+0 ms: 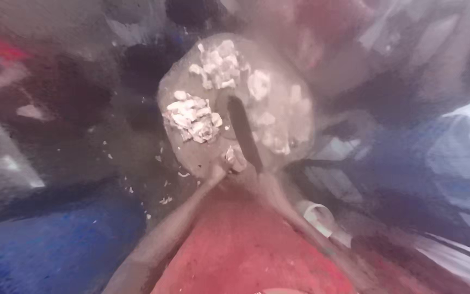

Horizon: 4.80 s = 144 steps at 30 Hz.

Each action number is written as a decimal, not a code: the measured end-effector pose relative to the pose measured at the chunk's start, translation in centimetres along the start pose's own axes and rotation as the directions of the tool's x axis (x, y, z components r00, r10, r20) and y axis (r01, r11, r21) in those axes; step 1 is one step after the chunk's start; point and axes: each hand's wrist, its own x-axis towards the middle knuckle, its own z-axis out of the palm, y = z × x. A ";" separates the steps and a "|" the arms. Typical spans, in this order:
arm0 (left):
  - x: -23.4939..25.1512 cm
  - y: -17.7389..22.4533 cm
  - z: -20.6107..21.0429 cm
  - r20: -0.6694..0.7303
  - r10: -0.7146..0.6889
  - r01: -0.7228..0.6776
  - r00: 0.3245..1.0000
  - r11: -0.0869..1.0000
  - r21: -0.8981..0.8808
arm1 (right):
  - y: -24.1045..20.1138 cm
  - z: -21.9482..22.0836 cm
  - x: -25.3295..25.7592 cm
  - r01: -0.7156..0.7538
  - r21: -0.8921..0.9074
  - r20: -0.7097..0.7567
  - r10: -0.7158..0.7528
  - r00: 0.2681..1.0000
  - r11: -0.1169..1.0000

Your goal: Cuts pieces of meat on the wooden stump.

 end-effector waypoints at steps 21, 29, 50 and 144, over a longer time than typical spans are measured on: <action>-4.4 -7.2 -3.6 -0.187 0.039 -0.091 0.982 0.958 -0.274 | 1.6 -1.6 -0.6 -0.173 -0.417 0.102 0.235 0.967 0.892; -6.2 -6.4 -4.1 -0.308 0.039 -0.188 0.951 0.861 -0.473 | 5.4 2.0 1.8 -0.201 -0.602 0.206 0.394 0.896 0.773; -5.7 -7.2 -1.8 0.018 -0.099 0.100 0.995 0.977 -0.190 | 5.2 -1.3 0.2 -0.267 -0.445 0.125 0.354 0.927 0.855; -10.3 -11.0 -5.8 0.054 0.230 -0.236 0.972 0.951 0.198 | 1.5 -0.3 2.4 0.287 -0.603 0.407 -0.021 0.913 0.744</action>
